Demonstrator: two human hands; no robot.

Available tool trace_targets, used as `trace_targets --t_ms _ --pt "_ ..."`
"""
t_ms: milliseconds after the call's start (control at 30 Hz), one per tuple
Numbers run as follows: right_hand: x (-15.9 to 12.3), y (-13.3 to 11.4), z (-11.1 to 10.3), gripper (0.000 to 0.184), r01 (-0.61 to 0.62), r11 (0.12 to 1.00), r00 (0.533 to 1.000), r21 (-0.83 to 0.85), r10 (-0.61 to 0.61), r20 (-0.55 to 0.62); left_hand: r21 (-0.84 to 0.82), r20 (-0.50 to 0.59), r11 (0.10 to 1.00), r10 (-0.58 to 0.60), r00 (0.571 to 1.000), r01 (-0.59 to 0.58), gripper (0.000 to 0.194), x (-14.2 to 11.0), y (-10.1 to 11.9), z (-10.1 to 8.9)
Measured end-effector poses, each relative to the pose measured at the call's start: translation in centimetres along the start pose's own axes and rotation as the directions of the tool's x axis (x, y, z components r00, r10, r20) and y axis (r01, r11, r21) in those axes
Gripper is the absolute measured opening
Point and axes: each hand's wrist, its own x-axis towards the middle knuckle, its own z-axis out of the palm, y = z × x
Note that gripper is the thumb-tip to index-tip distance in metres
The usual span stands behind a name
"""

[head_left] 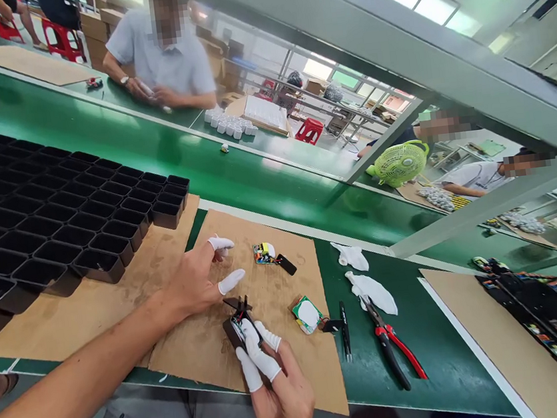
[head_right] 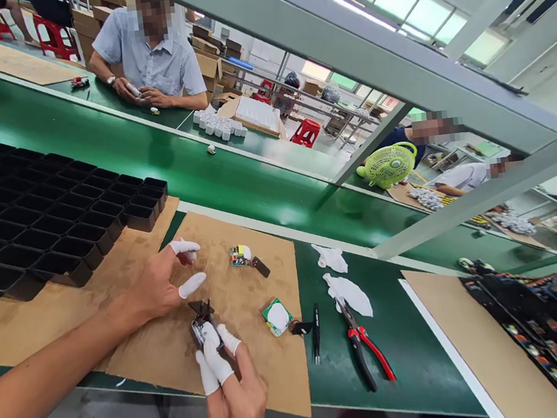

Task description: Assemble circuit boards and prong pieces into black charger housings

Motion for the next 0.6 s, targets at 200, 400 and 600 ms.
trace_targets --t_ms 200,400,600 --pt "-0.1 -0.8 0.0 0.072 -0.021 0.999 1.000 0.032 0.021 0.016 0.007 -0.003 1.000 0.001 1.000 -0.001 0.031 -0.1 -0.2 0.0" --pt "-0.2 -1.0 0.0 0.070 0.004 0.999 0.999 -0.037 -0.002 0.052 0.012 -0.003 1.000 -0.006 1.000 0.006 0.029 -0.2 -0.3 0.1" --pt "0.0 -1.5 0.7 0.036 -0.336 0.826 0.881 0.453 0.446 -0.159 0.036 -0.024 0.999 -0.012 1.000 0.013 0.023 -0.1 -0.3 0.1"
